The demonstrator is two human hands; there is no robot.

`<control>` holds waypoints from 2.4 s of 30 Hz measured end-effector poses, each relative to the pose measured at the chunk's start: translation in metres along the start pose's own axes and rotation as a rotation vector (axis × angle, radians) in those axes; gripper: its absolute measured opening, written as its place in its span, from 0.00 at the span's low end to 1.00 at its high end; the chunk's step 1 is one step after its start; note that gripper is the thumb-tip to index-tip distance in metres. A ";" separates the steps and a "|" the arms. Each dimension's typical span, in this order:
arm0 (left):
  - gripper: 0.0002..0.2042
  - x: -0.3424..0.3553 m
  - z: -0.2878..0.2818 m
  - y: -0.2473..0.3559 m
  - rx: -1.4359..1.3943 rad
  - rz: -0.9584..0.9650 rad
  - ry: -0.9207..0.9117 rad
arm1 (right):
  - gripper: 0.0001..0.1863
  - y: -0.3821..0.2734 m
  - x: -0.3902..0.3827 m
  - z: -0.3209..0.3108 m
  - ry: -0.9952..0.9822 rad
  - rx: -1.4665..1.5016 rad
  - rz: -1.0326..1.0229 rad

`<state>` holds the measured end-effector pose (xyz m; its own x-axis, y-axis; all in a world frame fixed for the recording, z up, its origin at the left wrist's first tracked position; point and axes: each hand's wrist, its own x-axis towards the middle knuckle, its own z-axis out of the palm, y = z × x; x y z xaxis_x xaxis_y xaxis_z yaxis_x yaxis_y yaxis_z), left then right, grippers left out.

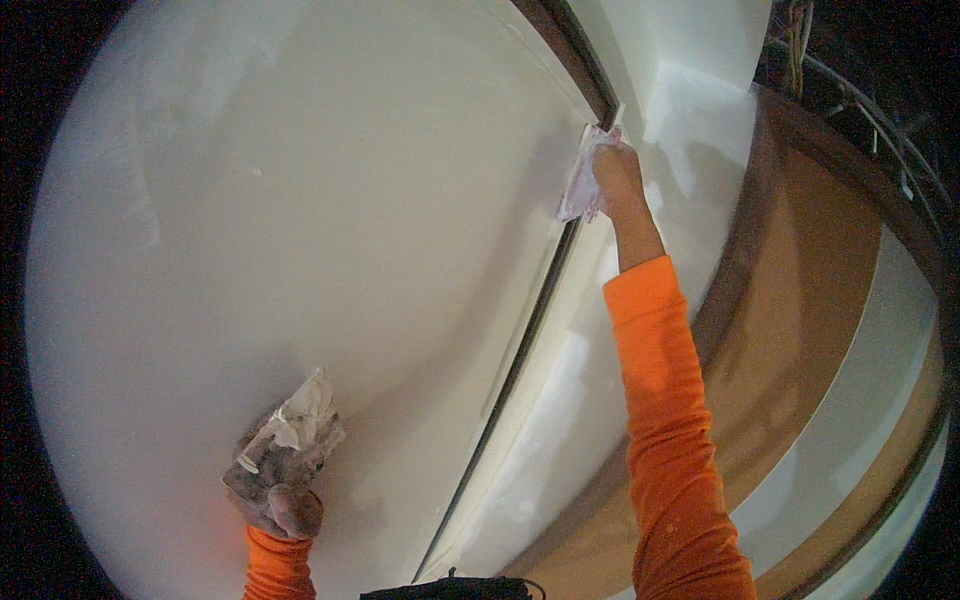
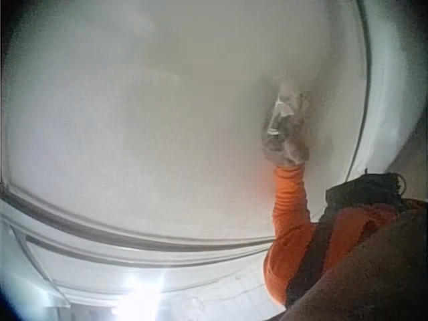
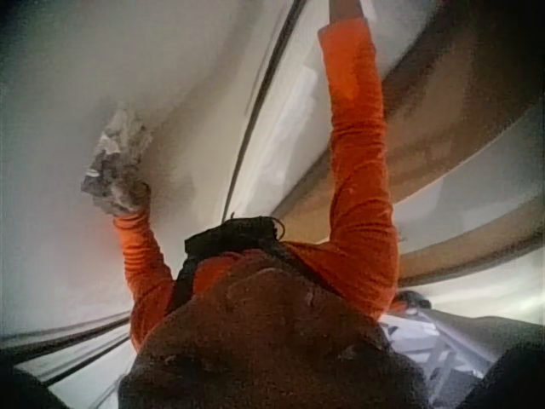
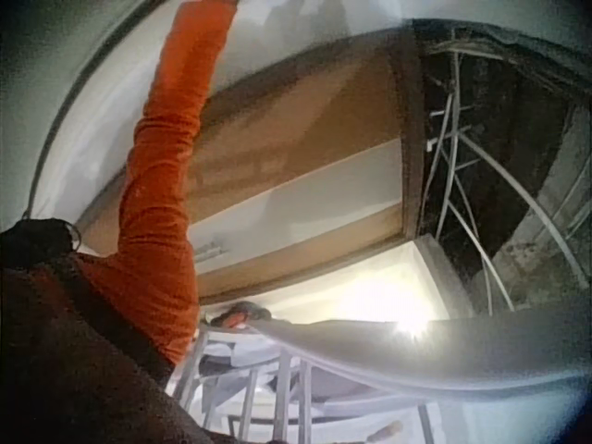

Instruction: The person applies plaster to the joint between a wall and the ceiling using a putty knife and a hawk while standing on a ladder.

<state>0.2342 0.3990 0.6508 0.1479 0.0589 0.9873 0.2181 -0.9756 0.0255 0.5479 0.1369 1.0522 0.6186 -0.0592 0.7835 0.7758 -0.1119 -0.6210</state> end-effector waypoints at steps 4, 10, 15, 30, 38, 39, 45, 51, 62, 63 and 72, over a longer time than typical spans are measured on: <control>0.20 0.010 0.007 0.021 -0.111 -0.154 -0.079 | 0.10 0.065 0.089 -0.021 -0.205 -0.227 -0.546; 0.18 0.018 0.017 0.042 -1.084 -0.611 0.368 | 0.13 -0.004 -0.001 -0.037 -0.252 -0.651 -0.689; 0.12 0.035 -0.008 0.043 -0.125 -0.121 0.139 | 0.12 0.021 0.004 -0.112 -0.382 0.276 -0.128; 0.11 0.056 -0.028 0.050 -0.565 -0.203 0.020 | 0.21 0.022 0.023 -0.065 -0.151 -0.059 -0.064; 0.26 0.023 -0.007 0.033 -0.383 -0.270 -0.021 | 0.23 0.021 0.012 -0.036 -0.069 -0.328 -0.121; 0.11 0.017 -0.001 0.033 -0.111 -0.048 0.058 | 0.21 0.031 0.014 -0.039 -0.085 -0.420 -0.153; 0.13 -0.024 0.020 0.006 -0.053 -0.107 -0.087 | 0.09 0.016 -0.041 -0.014 -0.258 -0.012 -0.061; 0.16 -0.023 0.045 -0.008 -0.095 0.021 0.073 | 0.14 0.036 -0.043 -0.046 0.014 -0.453 -0.277; 0.20 -0.040 0.068 -0.014 -0.200 -0.079 0.093 | 0.30 0.103 -0.050 0.024 0.064 -0.946 -0.972; 0.19 -0.033 0.064 -0.007 -0.337 -0.218 0.056 | 0.30 0.104 -0.050 0.027 0.056 -0.958 -0.968; 0.15 -0.040 0.056 0.005 -0.961 -0.593 0.061 | 0.30 0.116 -0.033 0.010 -0.004 -1.153 -1.049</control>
<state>0.2835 0.4040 0.6022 0.2152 0.5813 0.7847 -0.5980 -0.5568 0.5765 0.6190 0.1353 0.9542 -0.1175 0.5327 0.8381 0.3352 -0.7731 0.5384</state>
